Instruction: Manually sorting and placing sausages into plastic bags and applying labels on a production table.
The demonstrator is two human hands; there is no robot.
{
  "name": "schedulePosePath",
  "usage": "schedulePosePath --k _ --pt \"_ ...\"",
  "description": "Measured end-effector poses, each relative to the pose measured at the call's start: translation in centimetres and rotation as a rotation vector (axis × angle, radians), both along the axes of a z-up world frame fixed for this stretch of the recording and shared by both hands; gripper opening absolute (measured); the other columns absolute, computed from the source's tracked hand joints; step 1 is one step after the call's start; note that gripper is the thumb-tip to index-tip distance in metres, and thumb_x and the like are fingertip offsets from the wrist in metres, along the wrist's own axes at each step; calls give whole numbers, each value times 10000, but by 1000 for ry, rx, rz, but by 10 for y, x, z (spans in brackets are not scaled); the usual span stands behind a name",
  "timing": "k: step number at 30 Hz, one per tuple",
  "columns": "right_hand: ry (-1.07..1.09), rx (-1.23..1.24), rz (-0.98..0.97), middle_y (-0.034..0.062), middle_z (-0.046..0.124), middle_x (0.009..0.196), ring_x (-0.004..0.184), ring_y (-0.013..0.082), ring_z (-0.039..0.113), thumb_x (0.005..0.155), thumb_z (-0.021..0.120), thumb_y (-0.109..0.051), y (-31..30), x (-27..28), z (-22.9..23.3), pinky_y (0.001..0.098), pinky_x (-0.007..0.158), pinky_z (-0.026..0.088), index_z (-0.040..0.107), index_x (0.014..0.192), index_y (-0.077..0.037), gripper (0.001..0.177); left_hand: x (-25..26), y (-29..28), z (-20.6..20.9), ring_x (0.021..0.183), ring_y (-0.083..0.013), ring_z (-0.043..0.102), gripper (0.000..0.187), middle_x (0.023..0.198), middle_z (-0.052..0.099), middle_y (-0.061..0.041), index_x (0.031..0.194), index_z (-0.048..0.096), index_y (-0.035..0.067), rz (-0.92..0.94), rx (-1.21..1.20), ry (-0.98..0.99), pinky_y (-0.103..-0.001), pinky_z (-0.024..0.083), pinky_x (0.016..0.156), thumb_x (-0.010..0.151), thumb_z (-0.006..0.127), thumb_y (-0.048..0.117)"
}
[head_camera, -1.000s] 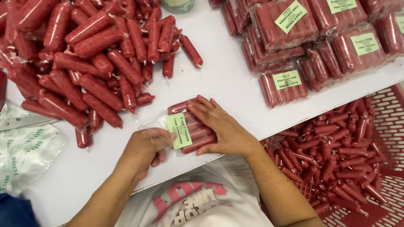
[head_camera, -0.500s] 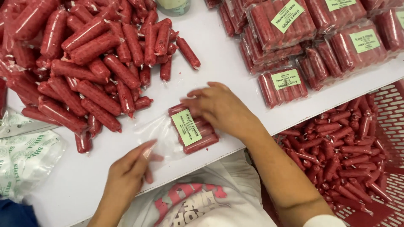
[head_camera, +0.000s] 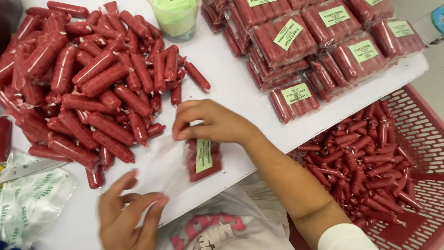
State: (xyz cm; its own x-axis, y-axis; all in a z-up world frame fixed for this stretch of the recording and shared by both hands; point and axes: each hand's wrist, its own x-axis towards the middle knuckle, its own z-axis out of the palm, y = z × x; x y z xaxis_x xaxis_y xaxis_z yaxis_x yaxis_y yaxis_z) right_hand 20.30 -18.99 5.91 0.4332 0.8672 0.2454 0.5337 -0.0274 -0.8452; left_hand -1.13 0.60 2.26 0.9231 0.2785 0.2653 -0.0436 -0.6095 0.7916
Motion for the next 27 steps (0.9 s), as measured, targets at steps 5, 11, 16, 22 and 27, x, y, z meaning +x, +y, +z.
schedulePosePath --k 5,11,16,22,27 --pt "25 233 -232 64 659 948 975 212 653 961 675 -196 -30 -49 2 334 896 538 714 943 -110 96 29 24 8 1352 -392 547 1464 1576 349 -239 1516 89 124 -384 -473 -97 -442 518 1019 331 841 539" --pt "232 469 -585 33 595 919 839 146 583 989 649 -268 -42 -81 -53 276 810 491 674 935 -116 163 32 1 -4 1209 -174 631 535 1344 674 -31 1343 615 113 -236 -100 -14 -302 442 1110 822 720 170" --pt "-24 571 -677 8 613 945 880 156 594 1048 572 -276 -52 -88 -61 306 818 532 640 981 -164 147 35 -14 5 1097 -238 678 357 1224 707 -117 1256 623 20 -280 -146 -210 -354 513 1020 915 656 122" --pt "-8 586 -726 34 601 923 854 169 586 1008 629 -221 -52 -91 -67 295 809 511 649 978 -135 93 43 -32 5 970 -286 706 339 1129 724 -160 1188 653 -2 -279 125 -443 -399 544 906 891 760 122" --pt "-81 523 -736 35 601 897 822 184 569 1033 580 -247 -56 -94 -63 305 775 497 619 985 -121 140 35 -36 10 935 -272 700 133 999 735 -125 1019 716 -17 -238 -147 -358 -342 575 898 927 630 25"
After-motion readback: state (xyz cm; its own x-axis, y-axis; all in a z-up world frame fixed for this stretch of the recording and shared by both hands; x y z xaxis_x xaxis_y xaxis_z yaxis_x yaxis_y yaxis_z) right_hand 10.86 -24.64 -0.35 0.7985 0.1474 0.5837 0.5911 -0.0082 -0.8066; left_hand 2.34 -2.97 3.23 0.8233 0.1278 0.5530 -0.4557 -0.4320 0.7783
